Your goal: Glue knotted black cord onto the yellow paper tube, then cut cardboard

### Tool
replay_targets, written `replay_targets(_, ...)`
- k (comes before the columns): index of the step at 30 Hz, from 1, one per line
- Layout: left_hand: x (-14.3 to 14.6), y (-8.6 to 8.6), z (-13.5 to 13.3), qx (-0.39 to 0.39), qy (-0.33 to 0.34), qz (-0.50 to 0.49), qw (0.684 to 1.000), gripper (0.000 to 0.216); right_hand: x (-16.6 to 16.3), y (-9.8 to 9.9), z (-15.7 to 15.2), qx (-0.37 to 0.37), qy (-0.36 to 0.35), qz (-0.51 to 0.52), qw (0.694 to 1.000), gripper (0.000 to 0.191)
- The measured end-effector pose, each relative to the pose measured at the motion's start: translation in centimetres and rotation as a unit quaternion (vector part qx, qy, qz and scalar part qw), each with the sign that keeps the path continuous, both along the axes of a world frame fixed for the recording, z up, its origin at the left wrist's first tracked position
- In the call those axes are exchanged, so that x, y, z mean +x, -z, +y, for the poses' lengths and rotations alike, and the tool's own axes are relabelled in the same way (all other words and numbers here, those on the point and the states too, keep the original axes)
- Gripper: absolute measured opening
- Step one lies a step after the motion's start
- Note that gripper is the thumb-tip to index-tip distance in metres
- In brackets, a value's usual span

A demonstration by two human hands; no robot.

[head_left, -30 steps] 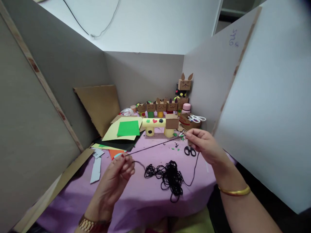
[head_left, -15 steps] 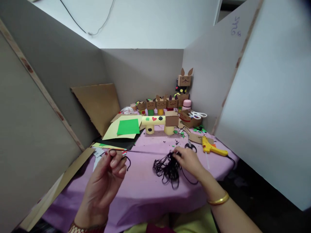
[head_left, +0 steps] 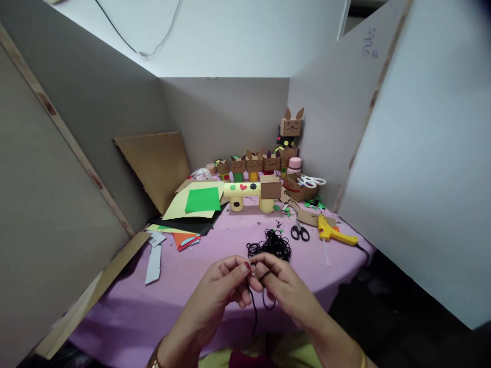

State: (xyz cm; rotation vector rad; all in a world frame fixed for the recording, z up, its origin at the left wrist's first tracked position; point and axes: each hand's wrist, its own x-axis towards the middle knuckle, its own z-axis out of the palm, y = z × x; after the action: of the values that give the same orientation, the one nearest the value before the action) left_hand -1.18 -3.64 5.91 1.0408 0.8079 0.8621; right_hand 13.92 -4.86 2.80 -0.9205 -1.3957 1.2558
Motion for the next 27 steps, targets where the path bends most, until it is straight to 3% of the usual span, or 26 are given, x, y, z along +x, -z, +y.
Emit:
replay_targets(7,-0.1,1.1,-0.2,-0.105,-0.055,-0.100,0.988,0.017,1.1,2.7,-0.7,-0.090,0.058,0.067,0.992,0.024)
replay_targets(13,0.4,1.4,0.4,-0.181,-0.118,-0.179,0.960,0.005,1.7,3.5,-1.4,-0.075,0.040,0.013,0.996,0.017)
replay_targets(16,0.4,1.2,0.5,-0.198,-0.133,-0.215,0.947,0.010,1.6,3.8,-1.5,-0.071,0.047,-0.014,0.996,0.016)
replay_targets(20,0.4,1.0,0.3,-0.169,-0.163,-0.200,0.951,0.007,3.4,3.7,-1.9,-0.008,0.001,-0.159,0.987,0.010)
replay_targets(23,0.4,1.0,0.0,-0.110,-0.158,-0.162,0.968,0.006,6.5,3.1,-2.3,0.068,-0.038,-0.287,0.955,0.046)
replay_targets(25,0.4,1.0,-0.1,-0.068,-0.147,-0.120,0.980,0.011,8.0,2.6,-2.3,0.083,0.026,-0.301,0.950,0.046)
replay_targets(27,0.6,1.0,-0.2,-0.029,-0.134,-0.066,0.988,0.016,8.1,2.2,-2.2,0.086,0.108,-0.233,0.963,0.037)
